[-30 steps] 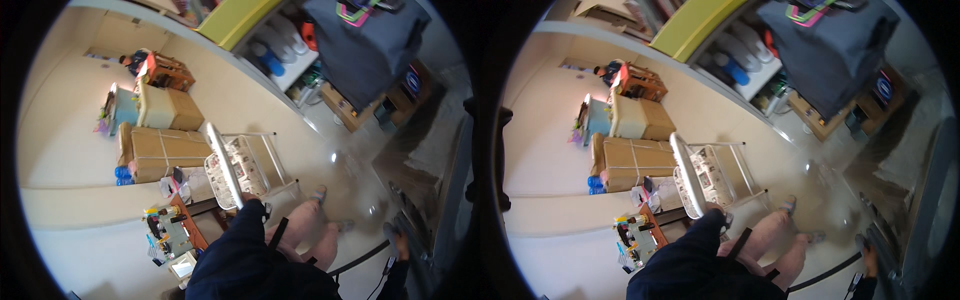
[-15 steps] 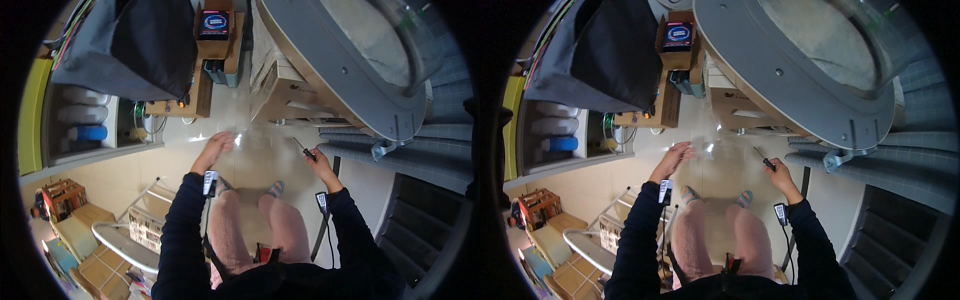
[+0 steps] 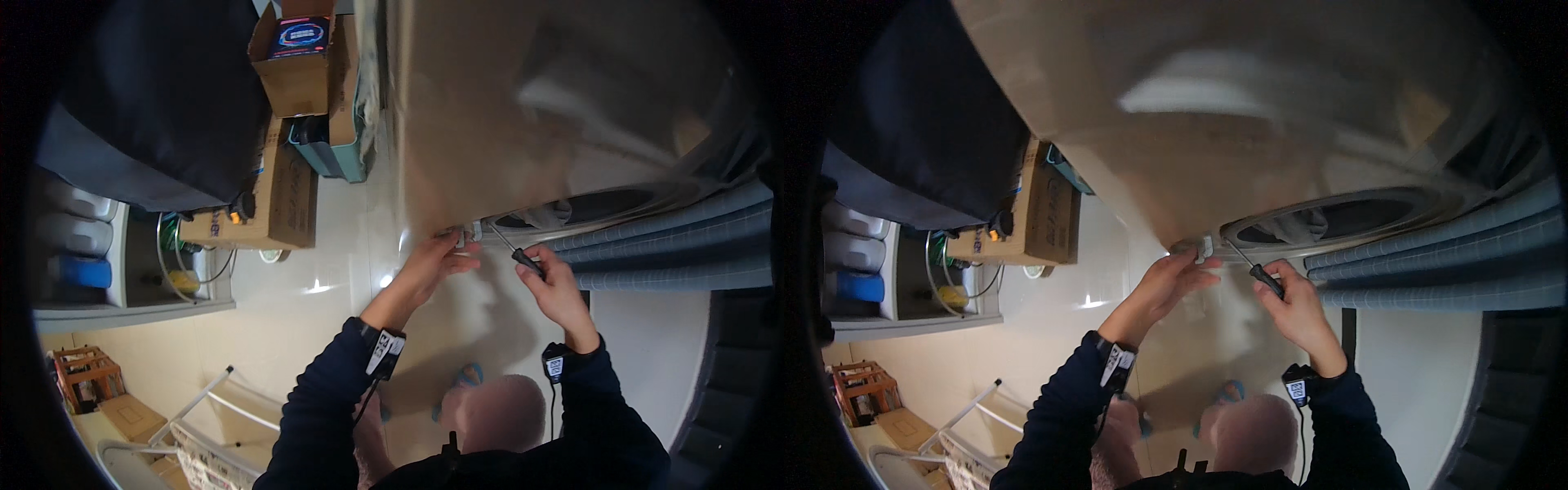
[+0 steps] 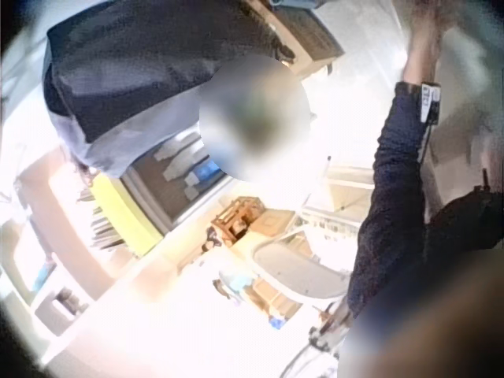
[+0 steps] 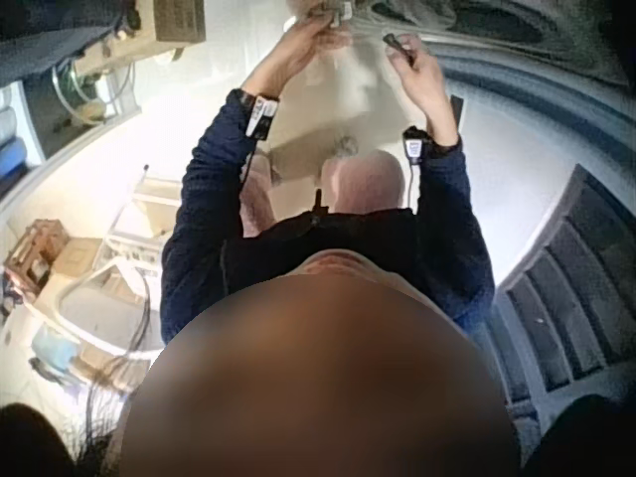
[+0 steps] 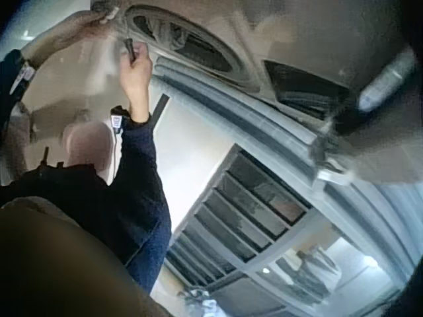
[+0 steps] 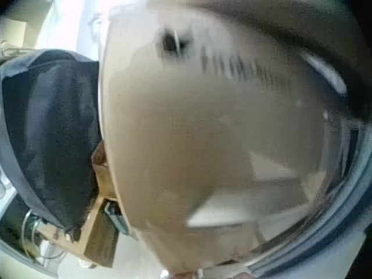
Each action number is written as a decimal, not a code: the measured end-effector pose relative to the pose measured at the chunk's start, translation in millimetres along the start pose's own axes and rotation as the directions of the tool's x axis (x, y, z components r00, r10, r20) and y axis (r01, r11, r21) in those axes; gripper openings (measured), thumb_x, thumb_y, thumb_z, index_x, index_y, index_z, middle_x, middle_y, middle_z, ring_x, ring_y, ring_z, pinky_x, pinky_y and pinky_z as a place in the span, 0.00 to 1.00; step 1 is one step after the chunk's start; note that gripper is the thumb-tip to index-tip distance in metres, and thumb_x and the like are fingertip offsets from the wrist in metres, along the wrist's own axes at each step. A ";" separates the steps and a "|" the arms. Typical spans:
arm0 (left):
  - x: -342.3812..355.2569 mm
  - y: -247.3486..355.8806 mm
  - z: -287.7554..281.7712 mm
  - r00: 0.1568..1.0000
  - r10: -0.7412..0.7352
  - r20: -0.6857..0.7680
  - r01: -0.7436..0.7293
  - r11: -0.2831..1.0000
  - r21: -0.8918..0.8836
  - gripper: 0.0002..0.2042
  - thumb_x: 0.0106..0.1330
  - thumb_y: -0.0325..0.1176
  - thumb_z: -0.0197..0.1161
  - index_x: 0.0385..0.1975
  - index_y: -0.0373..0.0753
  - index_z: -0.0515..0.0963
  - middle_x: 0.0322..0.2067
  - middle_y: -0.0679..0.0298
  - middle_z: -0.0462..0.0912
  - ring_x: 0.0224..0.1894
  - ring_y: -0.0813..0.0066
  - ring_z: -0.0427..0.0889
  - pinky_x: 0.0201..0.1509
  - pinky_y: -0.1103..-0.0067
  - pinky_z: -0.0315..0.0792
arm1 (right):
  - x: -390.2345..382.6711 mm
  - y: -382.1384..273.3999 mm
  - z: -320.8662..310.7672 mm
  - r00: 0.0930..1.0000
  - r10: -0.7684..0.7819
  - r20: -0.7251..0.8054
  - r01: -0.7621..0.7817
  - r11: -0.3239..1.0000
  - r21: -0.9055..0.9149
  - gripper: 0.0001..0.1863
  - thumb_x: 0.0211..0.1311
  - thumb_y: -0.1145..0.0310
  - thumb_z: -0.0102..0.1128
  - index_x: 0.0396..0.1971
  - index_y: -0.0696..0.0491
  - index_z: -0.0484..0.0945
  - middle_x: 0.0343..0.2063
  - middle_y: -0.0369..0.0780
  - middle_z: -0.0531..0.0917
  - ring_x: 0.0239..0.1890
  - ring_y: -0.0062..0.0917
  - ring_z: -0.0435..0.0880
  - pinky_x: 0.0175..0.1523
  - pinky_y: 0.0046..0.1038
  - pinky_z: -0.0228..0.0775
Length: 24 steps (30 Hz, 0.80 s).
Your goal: The person uses a screwdriver to remove screws from the washing machine door ring and detaches the door handle. They then remove the door glass assembly from the machine and place it on the floor.
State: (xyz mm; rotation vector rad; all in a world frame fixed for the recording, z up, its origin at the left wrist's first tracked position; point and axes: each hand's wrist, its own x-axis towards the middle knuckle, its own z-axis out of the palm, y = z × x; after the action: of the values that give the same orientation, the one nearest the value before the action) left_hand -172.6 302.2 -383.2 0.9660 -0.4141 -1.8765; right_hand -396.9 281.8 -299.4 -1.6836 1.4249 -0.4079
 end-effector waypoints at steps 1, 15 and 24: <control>3.4 -4.3 -5.0 1.000 -0.001 0.029 0.001 1.000 0.002 0.20 0.71 0.43 0.49 0.52 0.31 0.67 0.43 0.55 0.79 0.42 0.67 0.81 0.48 0.75 0.72 | 2.6 5.3 0.0 0.998 -0.064 -0.021 0.064 0.998 0.027 0.13 0.59 0.65 0.60 0.37 0.59 0.74 0.19 0.38 0.78 0.22 0.18 0.73 0.29 0.23 0.65; 29.8 -51.9 28.1 0.944 0.291 -0.155 -0.313 0.939 -0.142 0.16 0.71 0.46 0.38 0.33 0.39 0.65 0.22 0.62 0.72 0.22 0.73 0.69 0.28 0.78 0.66 | -29.2 -4.5 25.8 0.877 -0.403 -0.260 0.366 0.913 -0.180 0.14 0.59 0.66 0.60 0.39 0.58 0.71 0.25 0.46 0.79 0.29 0.34 0.79 0.33 0.31 0.69; 0.7 -55.1 46.9 0.986 0.162 0.029 -0.151 0.964 -0.220 0.30 0.66 0.65 0.40 0.38 0.39 0.70 0.25 0.64 0.74 0.25 0.73 0.73 0.31 0.78 0.67 | -35.9 -20.8 51.4 0.984 -0.145 0.101 -0.019 0.479 0.877 0.15 0.71 0.61 0.46 0.40 0.58 0.73 0.16 0.30 0.66 0.14 0.09 0.59 0.16 0.15 0.46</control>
State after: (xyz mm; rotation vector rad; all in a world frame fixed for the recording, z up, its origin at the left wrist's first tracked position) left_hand -241.6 323.2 -388.9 0.7234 -0.2967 -1.7611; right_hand -357.3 334.6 -302.6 -0.8552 0.7555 -0.8567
